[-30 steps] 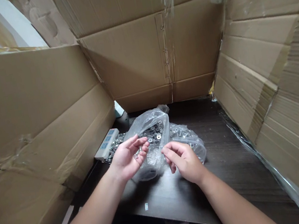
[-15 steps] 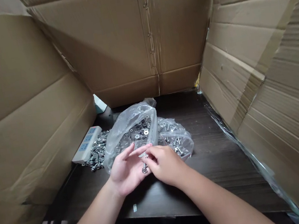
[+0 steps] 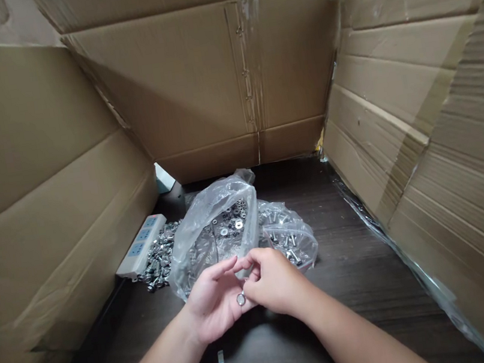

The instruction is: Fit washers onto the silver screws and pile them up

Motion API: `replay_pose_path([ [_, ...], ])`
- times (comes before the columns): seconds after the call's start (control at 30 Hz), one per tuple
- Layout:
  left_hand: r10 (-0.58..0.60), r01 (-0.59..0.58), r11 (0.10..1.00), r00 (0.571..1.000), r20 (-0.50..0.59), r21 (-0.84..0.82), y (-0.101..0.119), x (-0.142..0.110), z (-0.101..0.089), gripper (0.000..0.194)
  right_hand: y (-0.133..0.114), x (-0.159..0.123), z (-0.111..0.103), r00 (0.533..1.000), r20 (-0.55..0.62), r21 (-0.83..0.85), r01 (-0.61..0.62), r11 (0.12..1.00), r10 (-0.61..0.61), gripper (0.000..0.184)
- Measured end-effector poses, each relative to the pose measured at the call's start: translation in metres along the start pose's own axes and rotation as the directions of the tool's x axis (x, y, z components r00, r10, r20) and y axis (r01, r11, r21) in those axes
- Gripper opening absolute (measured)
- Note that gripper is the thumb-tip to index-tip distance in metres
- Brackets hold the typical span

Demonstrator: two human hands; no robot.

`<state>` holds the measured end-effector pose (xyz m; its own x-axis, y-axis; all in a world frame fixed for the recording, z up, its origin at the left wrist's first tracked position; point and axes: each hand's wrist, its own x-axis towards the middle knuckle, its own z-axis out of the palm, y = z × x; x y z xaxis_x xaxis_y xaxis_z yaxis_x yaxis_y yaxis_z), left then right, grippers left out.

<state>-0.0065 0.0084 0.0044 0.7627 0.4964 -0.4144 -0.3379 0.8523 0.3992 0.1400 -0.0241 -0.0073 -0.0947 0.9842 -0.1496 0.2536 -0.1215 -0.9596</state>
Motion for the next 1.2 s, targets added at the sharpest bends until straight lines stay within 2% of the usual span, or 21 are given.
replay_pose_path([
  [0.13,0.03,-0.029,0.999,0.998,-0.047,0.034,0.0,0.001,0.0,0.022,-0.004,0.002,-0.001,0.996,-0.067,0.057,0.06,0.997,-0.056,0.021],
  [0.3,0.023,-0.013,0.997,0.992,-0.128,0.08,-0.003,0.006,-0.003,0.017,-0.012,0.001,-0.003,0.983,-0.183,0.299,0.068,0.952,-0.012,0.02],
  [0.47,0.003,0.01,0.993,0.994,-0.109,0.114,-0.002,0.005,-0.005,0.016,-0.012,0.001,-0.001,0.959,-0.27,0.282,0.166,0.945,-0.088,0.026],
  [0.57,0.089,-0.072,0.983,0.992,-0.094,0.167,-0.001,0.003,-0.007,0.014,-0.009,0.001,0.001,0.947,-0.29,0.212,0.202,0.956,-0.136,0.025],
  [0.67,0.256,-0.223,0.938,0.962,-0.098,0.264,-0.001,0.001,-0.009,0.02,-0.01,0.0,-0.001,0.946,-0.278,0.167,0.221,0.961,-0.169,0.025],
  [0.7,0.338,-0.292,0.907,0.935,-0.109,0.303,-0.001,0.001,-0.009,0.023,-0.012,-0.001,-0.004,0.945,-0.277,0.156,0.222,0.962,-0.174,0.025],
  [0.77,0.498,-0.417,0.824,0.856,-0.139,0.383,-0.001,0.0,-0.009,0.027,-0.02,0.0,-0.011,0.929,-0.297,0.069,0.251,0.966,-0.22,0.024],
  [0.83,0.606,-0.489,0.752,0.778,-0.168,0.442,-0.001,-0.001,-0.009,0.031,-0.031,0.006,-0.02,0.884,-0.308,-0.16,0.317,0.935,-0.352,0.02],
  [0.9,0.668,-0.534,0.708,0.718,-0.193,0.463,-0.002,-0.001,-0.008,0.032,-0.044,0.016,-0.026,0.835,-0.197,-0.498,0.367,0.786,-0.514,0.014],
  [0.93,0.696,-0.557,0.689,0.688,-0.207,0.463,-0.003,-0.001,-0.008,0.032,-0.05,0.022,-0.028,0.841,-0.083,-0.645,0.363,0.672,-0.534,0.014],
  [0.97,0.725,-0.583,0.667,0.653,-0.221,0.464,-0.003,0.0,-0.008,0.031,-0.056,0.03,-0.027,0.871,0.051,-0.765,0.348,0.541,-0.489,0.017],
  [1.0,0.756,-0.608,0.638,0.613,-0.23,0.473,-0.004,0.0,-0.009,0.032,-0.06,0.038,-0.024,0.907,0.169,-0.85,0.332,0.408,-0.387,0.021],
  [1.1,0.854,-0.659,0.502,0.482,-0.197,0.561,-0.008,-0.001,-0.012,0.031,-0.069,0.063,-0.008,0.925,0.288,-0.882,0.356,0.307,-0.247,0.013],
  [1.2,0.925,-0.679,0.325,0.372,-0.073,0.659,-0.012,-0.002,-0.015,0.027,-0.07,0.091,0.014,0.929,0.361,-0.897,0.371,0.239,-0.087,0.004],
])
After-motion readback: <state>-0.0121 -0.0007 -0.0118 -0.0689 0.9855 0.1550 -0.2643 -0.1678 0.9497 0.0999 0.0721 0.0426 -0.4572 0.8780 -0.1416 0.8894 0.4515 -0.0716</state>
